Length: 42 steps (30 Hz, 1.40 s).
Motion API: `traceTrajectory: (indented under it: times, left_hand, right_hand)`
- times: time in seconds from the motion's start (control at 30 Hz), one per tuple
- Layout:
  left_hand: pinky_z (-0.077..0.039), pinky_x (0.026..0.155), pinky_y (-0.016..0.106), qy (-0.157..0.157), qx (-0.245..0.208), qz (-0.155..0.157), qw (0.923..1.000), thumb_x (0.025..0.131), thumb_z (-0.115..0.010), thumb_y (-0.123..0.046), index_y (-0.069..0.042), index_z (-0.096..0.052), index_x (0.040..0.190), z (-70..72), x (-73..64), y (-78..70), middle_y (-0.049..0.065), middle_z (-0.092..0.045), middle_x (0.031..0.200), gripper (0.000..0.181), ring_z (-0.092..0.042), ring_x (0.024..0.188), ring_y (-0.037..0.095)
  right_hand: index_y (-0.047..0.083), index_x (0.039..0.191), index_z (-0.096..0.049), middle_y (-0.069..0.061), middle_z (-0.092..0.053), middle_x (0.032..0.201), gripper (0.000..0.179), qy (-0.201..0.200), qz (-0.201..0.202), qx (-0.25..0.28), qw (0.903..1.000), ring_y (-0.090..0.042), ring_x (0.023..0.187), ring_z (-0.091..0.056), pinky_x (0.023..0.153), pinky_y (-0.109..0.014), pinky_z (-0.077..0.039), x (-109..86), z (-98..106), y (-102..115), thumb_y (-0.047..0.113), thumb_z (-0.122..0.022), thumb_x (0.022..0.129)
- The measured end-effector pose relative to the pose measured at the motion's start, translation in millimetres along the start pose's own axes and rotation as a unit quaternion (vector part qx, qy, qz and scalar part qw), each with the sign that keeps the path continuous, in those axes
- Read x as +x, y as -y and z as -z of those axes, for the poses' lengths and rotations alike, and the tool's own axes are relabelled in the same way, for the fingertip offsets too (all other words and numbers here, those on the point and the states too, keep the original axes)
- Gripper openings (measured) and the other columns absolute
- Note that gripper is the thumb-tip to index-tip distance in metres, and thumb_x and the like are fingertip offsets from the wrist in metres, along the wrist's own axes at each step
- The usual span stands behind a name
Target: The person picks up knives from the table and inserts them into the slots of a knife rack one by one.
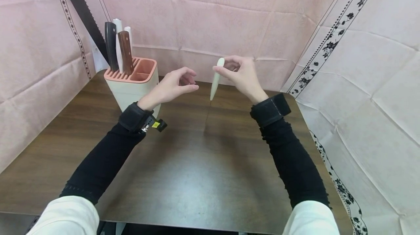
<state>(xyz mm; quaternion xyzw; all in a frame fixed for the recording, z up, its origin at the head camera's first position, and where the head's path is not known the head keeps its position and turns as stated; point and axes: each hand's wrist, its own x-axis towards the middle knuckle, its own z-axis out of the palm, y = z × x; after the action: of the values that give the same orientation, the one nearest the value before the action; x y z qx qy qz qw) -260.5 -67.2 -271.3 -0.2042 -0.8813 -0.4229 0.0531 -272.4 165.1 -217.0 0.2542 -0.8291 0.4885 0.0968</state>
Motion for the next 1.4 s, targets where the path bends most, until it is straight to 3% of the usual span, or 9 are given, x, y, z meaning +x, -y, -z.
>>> traceTrajectory:
  times: [0.33,0.7,0.97,1.17,1.4]
  left_hand:
    - [-0.048,0.090,0.037,0.013,-0.006,-0.007,0.9999,0.090,-0.068,-0.023,-0.004,-0.051,0.129,-4.4,1.3,-4.1,0.013,-0.065,0.110,0.047,-0.060,0.104,0.024]
    - [-0.048,0.093,0.038,0.019,-0.019,-0.026,0.9993,0.090,-0.068,-0.020,-0.003,-0.052,0.128,-10.4,2.9,-6.0,0.013,-0.066,0.111,0.045,-0.060,0.105,0.025]
    - [-0.048,0.095,0.040,-0.001,-0.034,-0.037,0.9987,0.089,-0.069,-0.021,-0.006,-0.057,0.123,-15.4,3.3,-5.9,0.009,-0.067,0.112,0.039,-0.061,0.106,0.020]
    - [-0.047,0.095,0.040,-0.018,-0.042,-0.044,0.9980,0.087,-0.072,-0.019,-0.008,-0.060,0.120,-17.1,3.2,-5.3,0.008,-0.070,0.110,0.036,-0.064,0.105,0.019]
    - [-0.049,0.092,0.038,-0.038,-0.030,-0.056,0.9973,0.088,-0.071,-0.018,-0.006,-0.062,0.119,-11.8,1.1,-3.3,0.010,-0.071,0.106,0.034,-0.065,0.101,0.020]
  right_hand:
    - [0.006,0.110,-0.069,0.015,-0.071,0.081,0.035,0.011,0.001,-0.004,0.9999,-0.007,0.069,-0.064,0.067,-0.026,-0.054,14.6,-8.1,-18.8,0.026,-0.077,0.082]
    - [0.000,0.105,-0.069,0.010,-0.069,0.075,0.028,0.024,0.006,-0.001,0.9997,-0.004,0.064,-0.061,0.063,-0.020,-0.050,5.1,-16.3,14.4,0.018,-0.073,0.085]
    - [-0.002,0.108,-0.067,0.012,-0.072,0.082,0.029,0.034,0.009,0.019,0.9992,-0.006,0.068,-0.063,0.068,-0.021,-0.052,3.8,-23.0,17.7,0.015,-0.072,0.086]
    - [-0.001,0.108,-0.067,0.014,-0.072,0.082,0.028,0.032,0.019,0.028,0.9989,-0.005,0.067,-0.063,0.068,-0.022,-0.051,8.4,-26.3,8.3,0.015,-0.072,0.086]
    - [0.004,0.114,-0.065,0.006,-0.074,0.090,0.032,0.038,0.016,0.063,0.9972,-0.015,0.075,-0.067,0.070,-0.025,-0.055,14.0,-28.8,-14.5,0.023,-0.069,0.089]
